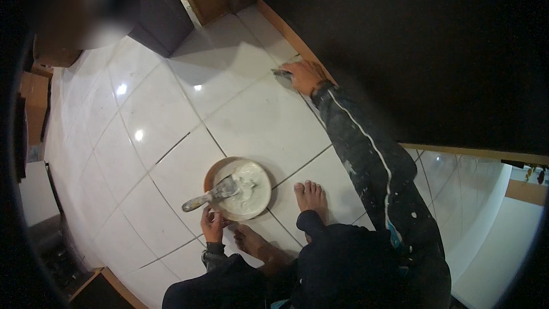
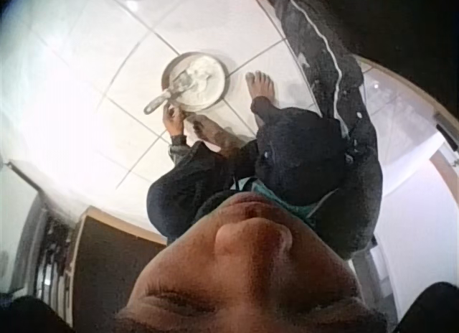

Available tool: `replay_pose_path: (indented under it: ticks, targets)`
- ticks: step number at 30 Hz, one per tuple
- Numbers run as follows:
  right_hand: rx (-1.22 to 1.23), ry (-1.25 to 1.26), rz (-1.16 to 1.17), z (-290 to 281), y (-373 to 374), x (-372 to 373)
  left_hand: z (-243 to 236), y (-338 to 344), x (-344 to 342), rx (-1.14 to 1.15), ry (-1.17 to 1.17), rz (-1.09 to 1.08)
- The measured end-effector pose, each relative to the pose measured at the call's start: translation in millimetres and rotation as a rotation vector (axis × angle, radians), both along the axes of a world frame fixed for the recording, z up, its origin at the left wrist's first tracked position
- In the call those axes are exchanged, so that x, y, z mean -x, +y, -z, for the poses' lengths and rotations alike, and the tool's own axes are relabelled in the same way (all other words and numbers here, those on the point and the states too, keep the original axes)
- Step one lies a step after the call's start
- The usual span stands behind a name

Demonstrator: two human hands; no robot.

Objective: The person applies grout to the seams between floor tiles using a putty knife. They scoop grout from a bowl and spread it along the joints, smoothing the surface with the blade.

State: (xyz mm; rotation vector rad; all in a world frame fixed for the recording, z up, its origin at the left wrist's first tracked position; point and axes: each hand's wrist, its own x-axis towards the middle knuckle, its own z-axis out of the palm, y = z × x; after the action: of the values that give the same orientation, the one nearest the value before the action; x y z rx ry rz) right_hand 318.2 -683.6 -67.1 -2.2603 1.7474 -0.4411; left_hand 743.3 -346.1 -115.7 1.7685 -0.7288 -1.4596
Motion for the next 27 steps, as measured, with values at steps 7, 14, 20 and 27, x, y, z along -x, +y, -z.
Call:
replay_pose_path:
  ticks: [7, 14, 20, 27]
  targets:
    - [-0.093, 0.098, -0.129, -7, -12, -28, 5, 71, -23, 0.003, -0.048, -0.372]
    - [-0.307, 0.017, -0.181, 7, 85, 5, -35, 99, 48, 0.101, -0.270, 0.172]
    - [-0.353, 0.060, -0.167, -19, 136, 19, -57, 64, 89, 0.444, -0.853, 0.788]
    - [-0.252, 0.178, 0.141, -21, 84, -21, -45, 55, 87, 0.285, -0.415, 0.812]
